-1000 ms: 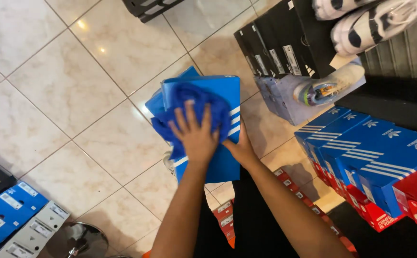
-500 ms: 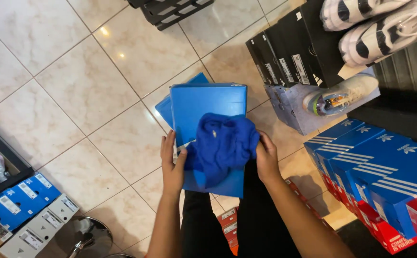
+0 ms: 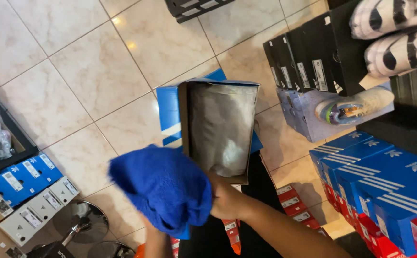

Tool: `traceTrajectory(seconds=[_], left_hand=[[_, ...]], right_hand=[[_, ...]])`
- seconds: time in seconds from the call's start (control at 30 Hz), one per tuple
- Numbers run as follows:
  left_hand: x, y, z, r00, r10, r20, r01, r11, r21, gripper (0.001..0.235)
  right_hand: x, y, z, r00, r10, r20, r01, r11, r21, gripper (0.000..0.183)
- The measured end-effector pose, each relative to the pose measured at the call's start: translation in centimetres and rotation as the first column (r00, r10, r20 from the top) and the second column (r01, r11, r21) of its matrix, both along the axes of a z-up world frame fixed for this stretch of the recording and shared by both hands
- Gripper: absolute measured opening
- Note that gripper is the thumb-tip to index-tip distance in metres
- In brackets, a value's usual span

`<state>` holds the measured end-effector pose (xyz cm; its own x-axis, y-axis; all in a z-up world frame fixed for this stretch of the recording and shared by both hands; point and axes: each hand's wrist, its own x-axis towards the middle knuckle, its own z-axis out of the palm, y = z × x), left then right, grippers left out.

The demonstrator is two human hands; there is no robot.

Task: Wiping down shoeboxes and shoes with a cloth and organizing them in a storage area

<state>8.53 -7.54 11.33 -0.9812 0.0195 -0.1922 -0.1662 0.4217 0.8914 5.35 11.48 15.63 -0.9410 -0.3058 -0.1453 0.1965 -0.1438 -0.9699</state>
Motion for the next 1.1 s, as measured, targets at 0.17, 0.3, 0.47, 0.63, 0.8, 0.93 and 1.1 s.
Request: traceTrajectory(seconds=[0.17, 0.3, 0.47, 0.63, 0.8, 0.93, 1.1], left_hand=[[0.5, -3.3, 4.7, 0.972, 0.234, 0.013, -0.231, 0.968, -0.099, 0.071], [-0.1, -2.4, 5.1, 0.985, 0.170, -0.032, -0.172, 0.930, -0.326, 0.066], [-2.1, -3.1, 4.4, 0.991, 0.122, -0.054, -0.129, 0.980, -0.150, 0.106], [-4.5, -8.0, 0.6, 0.902, 0.135, 0.410, -0.203, 0.971, 0.127, 0.094], [-3.7, -8.8, -0.9, 0.962, 0.068, 0.263, -0.114, 0.980, 0.165, 0.082], [-1.8, -11.4, -4.4, 0.967, 0.055, 0.250, -0.113, 0.969, 0.222, 0.071], [-2.6, -11.2, -5.0, 0.969, 0.027, 0.247, -0.094, 0.960, 0.265, 0.073]], right_hand=[[2.1, -1.5, -2.7, 0.864, 0.463, 0.198, -0.351, 0.836, -0.423, 0.017], [0.6, -6.3, -2.7, 0.912, 0.361, 0.193, -0.213, 0.821, -0.530, 0.022], [-0.9, -8.0, -7.8, 0.891, -0.320, 0.323, 0.343, 0.939, -0.015, 0.034], [-6.0, -5.6, -14.3, 0.858, -0.510, -0.056, 0.491, 0.784, 0.381, 0.065], [-4.1, -10.2, -15.1, 0.878, -0.262, -0.401, 0.426, 0.809, 0.405, 0.094], [-2.4, -9.4, -16.9, 0.758, 0.224, -0.613, 0.194, 0.819, 0.539, 0.068], [-8.6, -7.8, -18.6, 0.768, -0.043, -0.639, 0.530, 0.601, 0.597, 0.068]])
